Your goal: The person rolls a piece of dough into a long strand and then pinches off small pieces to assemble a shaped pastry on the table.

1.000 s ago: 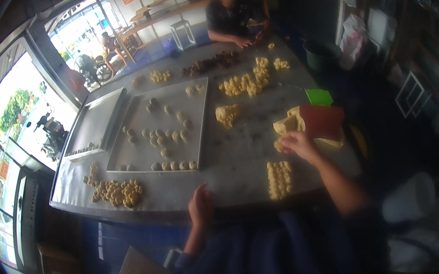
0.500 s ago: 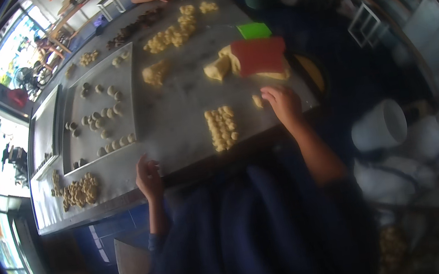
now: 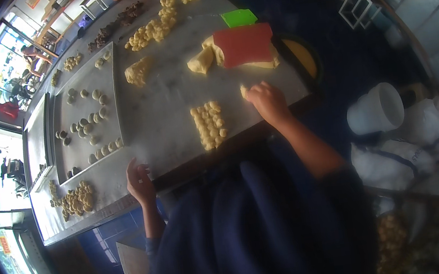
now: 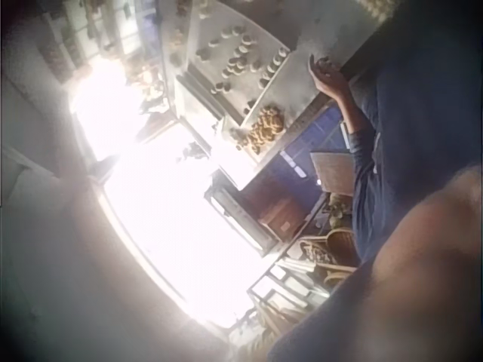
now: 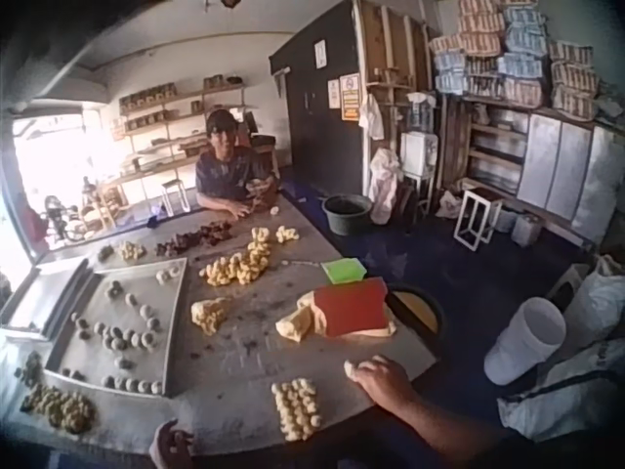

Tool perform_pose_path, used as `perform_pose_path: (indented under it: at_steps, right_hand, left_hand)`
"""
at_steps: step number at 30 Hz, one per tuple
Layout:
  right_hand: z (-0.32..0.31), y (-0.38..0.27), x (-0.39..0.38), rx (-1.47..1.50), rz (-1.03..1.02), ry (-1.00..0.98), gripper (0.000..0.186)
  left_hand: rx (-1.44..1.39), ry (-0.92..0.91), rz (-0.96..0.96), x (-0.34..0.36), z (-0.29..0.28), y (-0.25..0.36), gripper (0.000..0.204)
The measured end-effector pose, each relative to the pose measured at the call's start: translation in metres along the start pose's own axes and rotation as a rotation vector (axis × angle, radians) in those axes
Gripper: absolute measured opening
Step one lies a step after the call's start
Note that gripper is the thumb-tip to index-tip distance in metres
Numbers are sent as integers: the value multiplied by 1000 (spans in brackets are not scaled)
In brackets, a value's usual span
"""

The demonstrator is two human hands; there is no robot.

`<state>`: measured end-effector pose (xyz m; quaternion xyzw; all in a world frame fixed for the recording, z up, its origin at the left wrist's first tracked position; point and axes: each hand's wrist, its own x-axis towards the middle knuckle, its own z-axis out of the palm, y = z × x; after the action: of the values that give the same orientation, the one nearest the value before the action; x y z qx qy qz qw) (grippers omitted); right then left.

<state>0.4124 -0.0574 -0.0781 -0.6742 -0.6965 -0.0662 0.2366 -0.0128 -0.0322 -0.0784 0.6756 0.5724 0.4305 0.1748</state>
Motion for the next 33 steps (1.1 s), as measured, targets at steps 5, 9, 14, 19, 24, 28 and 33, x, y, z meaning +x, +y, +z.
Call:
perform_pose_path:
  at_steps: [5, 9, 14, 19, 24, 28, 33]
  right_hand:
    - [-13, 4, 11, 178, 33, -76, 7]
    - [-23, -7, 22, 677, 283, -109, 12]
    - [-2, -63, 58, 866, 208, -257, 13]
    - [19, -105, 84, 530, -78, -251, 10]
    - [46, -100, 81, 375, -206, -240, 7]
    - [44, -95, 80, 394, -244, -202, 7]
    - [19, -119, 74, 413, -7, -316, 7]
  left_hand:
    - [14, -55, -1, 7, -4, 5, 27]
    - [-172, -174, 16, 33, 17, 35, 25]
    - [-196, -287, 167, 84, 72, 75, 26]
    - [-219, -220, 248, 99, 114, 64, 22]
    - [-187, -248, 370, 103, 109, 55, 20]
    - [-161, -292, 417, 101, 107, 53, 20]
    - [-110, -384, 542, 95, 120, 48, 26]
